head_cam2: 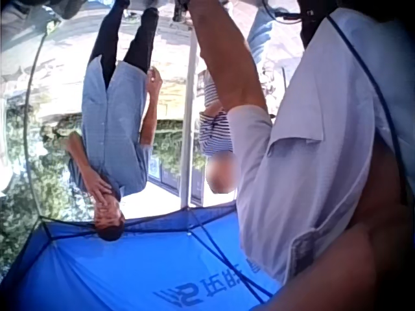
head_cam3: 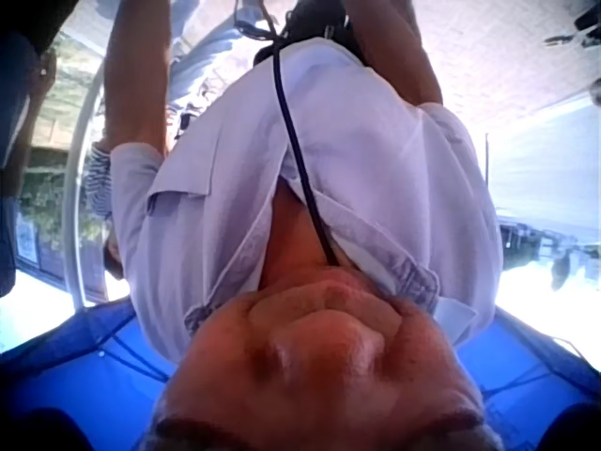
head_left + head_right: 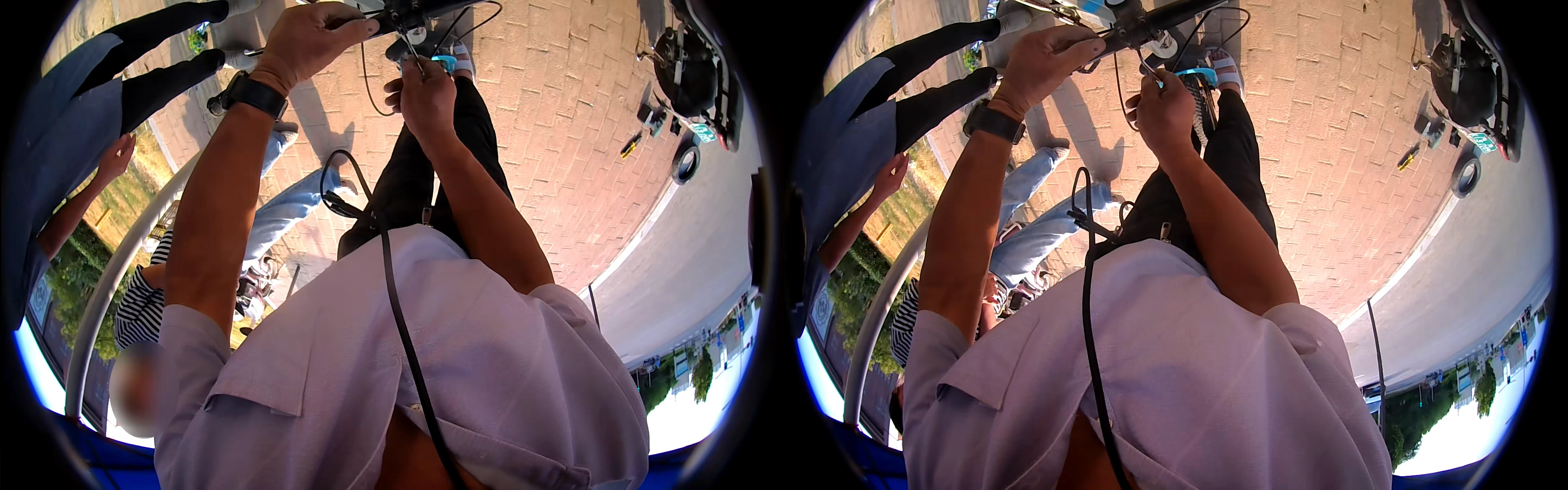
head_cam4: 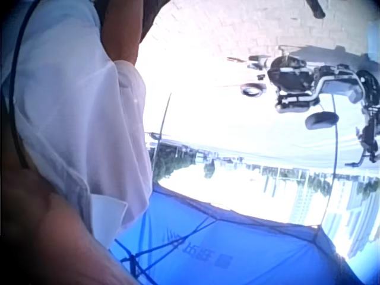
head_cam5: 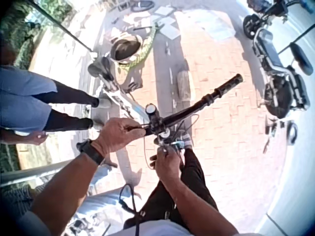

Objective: The person adjusts the bicycle's handlebar and brake cable using a screwdriver. They then walk to a cluttered workbench, retrieve a small tool, and return to the bicycle to continue adjustments on the handlebar area.

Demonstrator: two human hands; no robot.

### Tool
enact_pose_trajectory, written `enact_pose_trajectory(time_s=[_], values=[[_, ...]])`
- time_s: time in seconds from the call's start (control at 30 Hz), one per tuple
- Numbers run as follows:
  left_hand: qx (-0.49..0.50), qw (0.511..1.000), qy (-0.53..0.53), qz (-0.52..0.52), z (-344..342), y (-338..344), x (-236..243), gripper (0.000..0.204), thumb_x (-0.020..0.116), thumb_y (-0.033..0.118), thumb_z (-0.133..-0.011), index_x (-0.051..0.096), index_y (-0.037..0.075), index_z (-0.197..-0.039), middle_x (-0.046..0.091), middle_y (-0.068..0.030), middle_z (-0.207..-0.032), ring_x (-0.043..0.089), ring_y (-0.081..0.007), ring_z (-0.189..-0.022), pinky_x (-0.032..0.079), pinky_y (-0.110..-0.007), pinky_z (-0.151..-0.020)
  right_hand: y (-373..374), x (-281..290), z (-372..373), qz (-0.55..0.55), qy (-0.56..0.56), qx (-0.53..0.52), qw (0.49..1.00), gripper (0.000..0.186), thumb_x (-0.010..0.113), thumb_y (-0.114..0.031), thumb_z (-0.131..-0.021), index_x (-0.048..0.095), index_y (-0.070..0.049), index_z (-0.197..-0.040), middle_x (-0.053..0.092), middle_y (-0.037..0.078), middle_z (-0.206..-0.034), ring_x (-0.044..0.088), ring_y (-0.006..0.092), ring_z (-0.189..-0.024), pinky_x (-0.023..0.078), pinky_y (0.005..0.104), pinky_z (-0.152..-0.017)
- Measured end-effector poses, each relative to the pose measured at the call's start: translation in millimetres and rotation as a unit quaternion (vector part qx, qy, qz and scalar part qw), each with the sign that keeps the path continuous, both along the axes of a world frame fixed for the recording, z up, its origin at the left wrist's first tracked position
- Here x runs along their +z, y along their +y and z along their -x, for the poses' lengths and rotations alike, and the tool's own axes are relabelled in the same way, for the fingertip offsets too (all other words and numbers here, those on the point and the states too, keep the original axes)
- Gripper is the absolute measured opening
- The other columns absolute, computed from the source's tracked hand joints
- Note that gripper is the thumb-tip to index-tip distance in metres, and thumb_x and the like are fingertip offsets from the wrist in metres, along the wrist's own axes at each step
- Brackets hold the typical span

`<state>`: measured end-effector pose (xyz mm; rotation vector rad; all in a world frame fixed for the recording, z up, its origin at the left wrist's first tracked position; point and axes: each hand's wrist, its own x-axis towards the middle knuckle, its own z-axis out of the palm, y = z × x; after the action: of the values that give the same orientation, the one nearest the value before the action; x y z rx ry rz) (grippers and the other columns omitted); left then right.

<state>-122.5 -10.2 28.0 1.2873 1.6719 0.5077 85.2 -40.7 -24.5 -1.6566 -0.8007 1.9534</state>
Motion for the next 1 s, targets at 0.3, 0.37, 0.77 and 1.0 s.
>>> enact_pose_trajectory(time_s=[0.3, 0.37, 0.77, 1.0], values=[[0.047, 0.998, -0.031, 0.032, 8.8, 0.2, -0.5, 0.032, 0.065, 0.031, -0.099, 0.075, 0.001, -0.108, 0.073, -0.0017, -0.088, 0.066, -0.0071, -0.079, 0.053, -0.024, -0.073, 1.6, 65.1, 52.4, 0.206, 0.297, -0.010, 0.932, 0.028, 0.054, -0.015, -0.101, 0.059, 0.007, -0.116, 0.071, 0.017, -0.090, 0.068, 0.0203, -0.072, 0.054, 0.0324, -0.065], [0.063, 0.992, -0.111, 0.001, 15.7, -0.1, -3.5, 0.034, 0.063, 0.032, -0.100, 0.075, 0.001, -0.108, 0.073, -0.0020, -0.090, 0.066, -0.0085, -0.080, 0.053, -0.025, -0.076, 15.6, 74.2, 44.3, 0.183, 0.334, 0.008, 0.924, 0.029, 0.053, -0.015, -0.101, 0.060, 0.007, -0.118, 0.070, 0.015, -0.091, 0.067, 0.0193, -0.073, 0.054, 0.0324, -0.066], [0.200, 0.953, -0.215, 0.075, 11.6, 6.0, 4.6, 0.058, 0.052, 0.052, -0.102, 0.074, -0.002, -0.101, 0.073, -0.0109, -0.091, 0.068, -0.0177, -0.082, 0.055, -0.031, -0.077, 68.3, 97.2, 2.2, 0.042, 0.249, -0.018, 0.967, 0.036, 0.053, -0.019, -0.104, 0.059, 0.002, -0.133, 0.073, 0.011, -0.097, 0.068, 0.0160, -0.072, 0.054, 0.0292, -0.063], [0.144, 0.979, -0.130, 0.056, 11.9, 2.6, -4.3, 0.053, 0.053, 0.047, -0.103, 0.075, -0.001, -0.099, 0.072, -0.0086, -0.085, 0.066, -0.0155, -0.080, 0.053, -0.029, -0.075, 75.3, 94.7, -19.6, -0.453, -0.236, 0.236, 0.827, 0.038, 0.061, -0.011, -0.093, 0.063, -0.007, -0.130, 0.073, 0.018, -0.086, 0.074, 0.0316, -0.077, 0.058, 0.0407, -0.069]])
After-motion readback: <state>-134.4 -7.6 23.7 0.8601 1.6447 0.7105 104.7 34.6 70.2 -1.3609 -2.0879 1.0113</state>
